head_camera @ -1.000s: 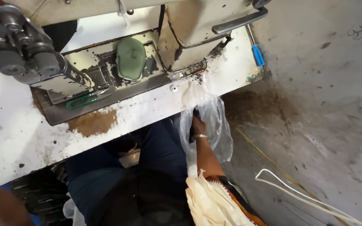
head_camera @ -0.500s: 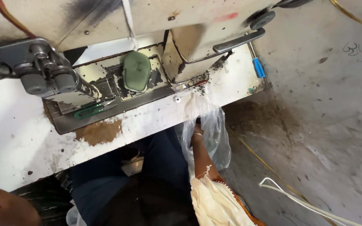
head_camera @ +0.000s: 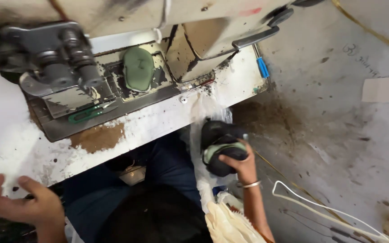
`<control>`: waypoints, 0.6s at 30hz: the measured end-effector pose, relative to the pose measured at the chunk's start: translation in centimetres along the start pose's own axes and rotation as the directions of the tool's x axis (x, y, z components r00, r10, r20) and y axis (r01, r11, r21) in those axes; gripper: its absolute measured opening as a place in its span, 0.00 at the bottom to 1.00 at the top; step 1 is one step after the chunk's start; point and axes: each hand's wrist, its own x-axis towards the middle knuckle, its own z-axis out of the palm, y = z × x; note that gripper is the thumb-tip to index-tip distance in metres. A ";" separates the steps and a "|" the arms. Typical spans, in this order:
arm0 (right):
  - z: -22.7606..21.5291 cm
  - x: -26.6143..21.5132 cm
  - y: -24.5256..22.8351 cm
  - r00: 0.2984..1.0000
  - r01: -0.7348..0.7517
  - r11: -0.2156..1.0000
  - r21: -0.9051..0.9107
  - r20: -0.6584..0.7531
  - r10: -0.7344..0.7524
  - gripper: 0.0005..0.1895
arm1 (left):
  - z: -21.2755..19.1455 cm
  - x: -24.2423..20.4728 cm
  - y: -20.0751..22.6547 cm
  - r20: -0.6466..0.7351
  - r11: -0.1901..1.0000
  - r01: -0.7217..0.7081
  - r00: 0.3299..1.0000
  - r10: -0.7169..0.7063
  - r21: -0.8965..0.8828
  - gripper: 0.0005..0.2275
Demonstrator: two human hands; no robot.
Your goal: The person operates a sewing machine to stitch a green trim onto black shoe parts. They repeatedly pick up a shoe part from a stack, guide it under the needle, and then place the finished item on the table.
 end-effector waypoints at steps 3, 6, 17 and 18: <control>1.0 1.4 -5.2 0.997 0.015 0.955 0.297 0.066 -0.036 0.42 | 1.6 -3.0 -2.1 -0.019 0.997 0.083 0.996 -0.083 -0.007 0.13; 6.1 3.6 -11.6 0.963 0.141 0.941 0.308 0.178 -0.203 0.40 | 2.4 -2.6 -0.3 -0.021 0.984 0.165 0.986 -0.167 -0.064 0.11; 25.6 13.9 -14.9 0.842 0.536 0.715 -0.448 0.233 -0.486 0.52 | -0.1 -4.4 0.9 0.011 0.947 0.301 0.953 -0.302 -0.109 0.14; 25.7 13.4 -15.3 0.882 0.459 0.717 -0.525 0.167 -0.442 0.55 | -0.3 -4.9 0.4 0.016 0.942 0.318 0.948 -0.319 -0.107 0.14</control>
